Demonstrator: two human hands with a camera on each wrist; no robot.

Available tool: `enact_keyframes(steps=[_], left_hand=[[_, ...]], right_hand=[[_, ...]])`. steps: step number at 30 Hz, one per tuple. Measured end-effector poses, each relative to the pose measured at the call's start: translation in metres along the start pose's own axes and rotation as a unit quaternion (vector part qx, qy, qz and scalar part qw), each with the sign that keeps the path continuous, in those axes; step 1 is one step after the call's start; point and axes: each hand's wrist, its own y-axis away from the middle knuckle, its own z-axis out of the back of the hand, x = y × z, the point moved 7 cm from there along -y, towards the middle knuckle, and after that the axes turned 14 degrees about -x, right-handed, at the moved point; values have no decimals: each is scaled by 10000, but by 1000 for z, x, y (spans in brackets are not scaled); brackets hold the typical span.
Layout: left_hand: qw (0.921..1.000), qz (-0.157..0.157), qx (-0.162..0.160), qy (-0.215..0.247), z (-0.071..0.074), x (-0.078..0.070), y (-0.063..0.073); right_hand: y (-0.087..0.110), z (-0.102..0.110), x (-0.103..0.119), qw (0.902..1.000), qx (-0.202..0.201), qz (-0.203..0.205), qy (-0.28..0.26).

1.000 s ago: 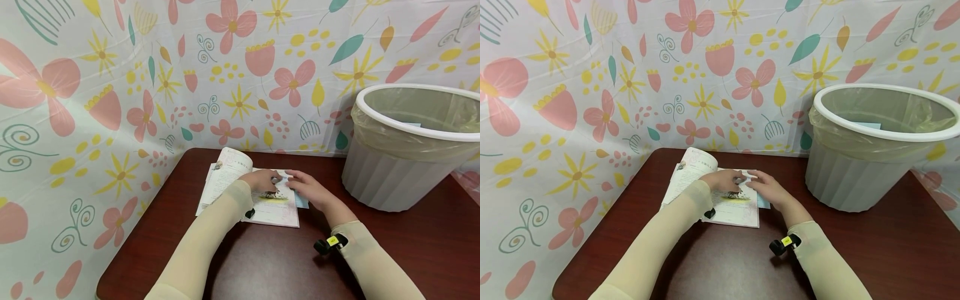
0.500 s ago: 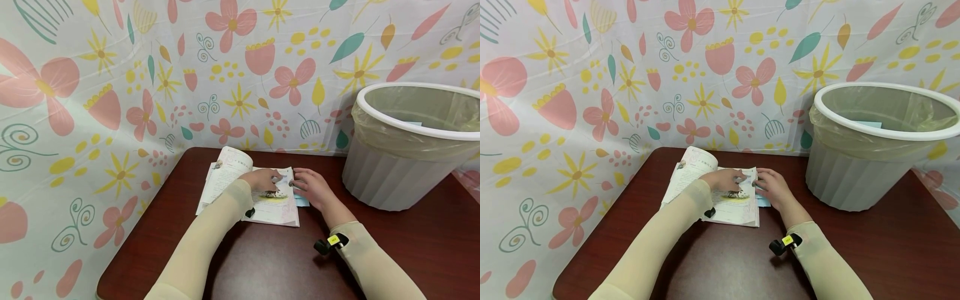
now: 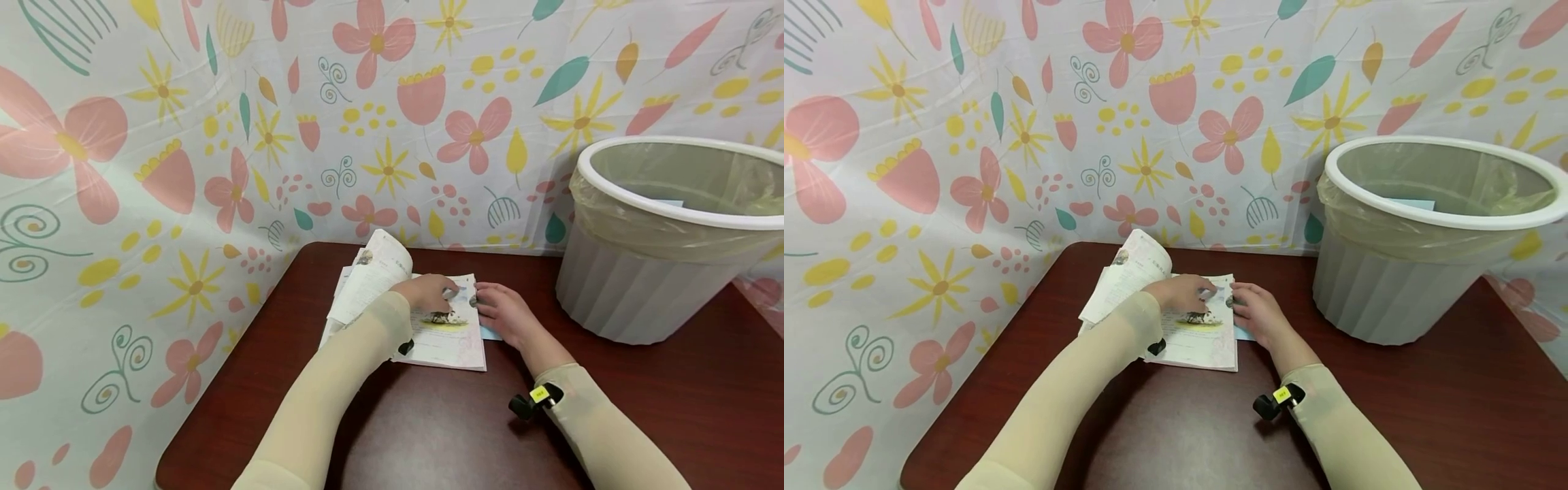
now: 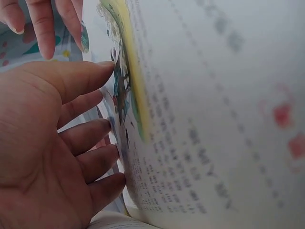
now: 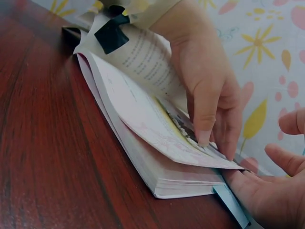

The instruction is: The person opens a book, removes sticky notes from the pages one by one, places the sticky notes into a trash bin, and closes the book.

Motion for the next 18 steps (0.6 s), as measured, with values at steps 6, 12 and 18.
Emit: enact_keyframes(steps=[6,12,18], left_hand=[[9999,-28,-123,87,4,0,0],[9995,-128,-180,217,9,-3,8],[9986,-274,-36,452,17,-8,25]], right_hand=[[1,-1,0,9997,86,113,214],[0,0,-1,9992,201,191,294],[0,1,-1,9992,223,171,270]])
